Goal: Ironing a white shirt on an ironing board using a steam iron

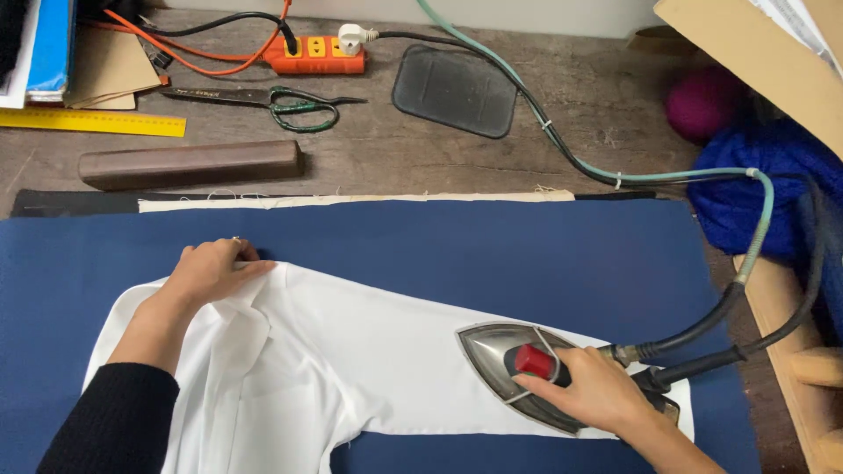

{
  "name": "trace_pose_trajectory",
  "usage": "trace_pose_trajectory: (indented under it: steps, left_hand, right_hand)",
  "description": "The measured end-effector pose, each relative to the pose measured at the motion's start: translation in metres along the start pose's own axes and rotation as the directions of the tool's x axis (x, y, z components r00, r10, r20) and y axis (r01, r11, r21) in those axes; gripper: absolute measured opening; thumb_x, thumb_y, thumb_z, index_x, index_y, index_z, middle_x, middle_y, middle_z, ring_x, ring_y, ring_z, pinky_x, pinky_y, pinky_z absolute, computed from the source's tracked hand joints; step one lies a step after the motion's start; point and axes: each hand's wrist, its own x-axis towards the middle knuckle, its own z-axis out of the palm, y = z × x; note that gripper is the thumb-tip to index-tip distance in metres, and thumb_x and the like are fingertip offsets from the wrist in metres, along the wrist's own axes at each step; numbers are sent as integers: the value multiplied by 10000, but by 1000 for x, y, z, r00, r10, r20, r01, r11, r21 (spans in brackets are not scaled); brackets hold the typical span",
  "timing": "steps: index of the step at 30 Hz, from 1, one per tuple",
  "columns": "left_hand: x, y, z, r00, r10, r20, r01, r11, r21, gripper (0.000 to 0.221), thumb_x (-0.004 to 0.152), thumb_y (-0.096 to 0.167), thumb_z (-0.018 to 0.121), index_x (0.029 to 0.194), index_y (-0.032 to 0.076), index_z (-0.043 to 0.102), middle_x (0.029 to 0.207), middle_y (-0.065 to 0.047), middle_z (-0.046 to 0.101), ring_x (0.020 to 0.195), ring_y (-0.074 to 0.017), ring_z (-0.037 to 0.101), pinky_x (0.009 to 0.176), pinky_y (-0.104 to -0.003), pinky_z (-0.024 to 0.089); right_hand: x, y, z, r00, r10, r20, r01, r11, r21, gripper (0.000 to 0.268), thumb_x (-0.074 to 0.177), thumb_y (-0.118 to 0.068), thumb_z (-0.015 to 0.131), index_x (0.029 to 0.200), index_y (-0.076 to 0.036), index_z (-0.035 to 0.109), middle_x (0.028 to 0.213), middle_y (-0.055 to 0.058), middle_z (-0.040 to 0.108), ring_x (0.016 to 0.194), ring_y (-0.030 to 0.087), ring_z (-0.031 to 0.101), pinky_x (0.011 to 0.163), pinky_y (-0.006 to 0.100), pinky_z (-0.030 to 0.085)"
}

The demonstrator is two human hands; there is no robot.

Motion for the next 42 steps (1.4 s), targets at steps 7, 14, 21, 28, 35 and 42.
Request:
trace_pose_trajectory:
  steps: [7,14,21,28,35,42]
  left_hand:
    - [14,-15,18,991,52,-126,-51,999,9,393,851,589,538,808,207,621,863,41,716,826,-262,632,834,-363,366]
    - [5,-8,9,993,30,-112,-32,999,-14,394,867,569,563,890,197,693,891,-11,749,927,-266,670,906,-364,360]
    - [15,-20,17,996,-10,-88,1,995,-103,348,824,532,619,894,211,734,935,-41,766,1053,-287,672,1036,-407,312]
    - [26,-26,30,991,-26,-129,11,993,-121,266,817,468,653,878,230,757,892,-37,766,1013,-281,684,1030,-417,291]
    - [21,-23,28,991,-38,-127,23,992,-122,324,775,501,624,901,234,759,937,-58,760,1054,-308,665,1026,-436,307]
    - [9,-11,16,996,-79,-44,77,995,-60,363,776,425,480,921,213,736,880,-3,703,866,-262,621,885,-366,302]
  right_hand:
    - [-9,-65,3,995,-72,-63,73,997,2,454,732,-686,586,1000,-356,747,1007,-71,745,1020,208,653,833,334,496]
    - [-8,-143,5,957,-273,-97,279,959,48,549,781,-674,570,835,-145,704,869,126,714,919,360,663,764,456,506]
    - [-10,-203,6,898,-427,-108,438,892,111,601,790,-594,549,869,-17,697,906,235,702,968,430,661,832,505,505]
    - [-21,-192,3,872,-489,-10,489,873,1,592,778,-572,553,903,-15,708,967,233,703,1024,422,651,872,505,487]
    - [-22,-140,-1,788,-593,168,616,765,-187,678,735,-674,554,858,-24,702,892,214,708,961,414,665,842,496,498]
    - [1,-59,7,845,-467,259,534,744,-400,621,767,-768,563,822,-150,592,908,103,658,837,337,625,704,456,460]
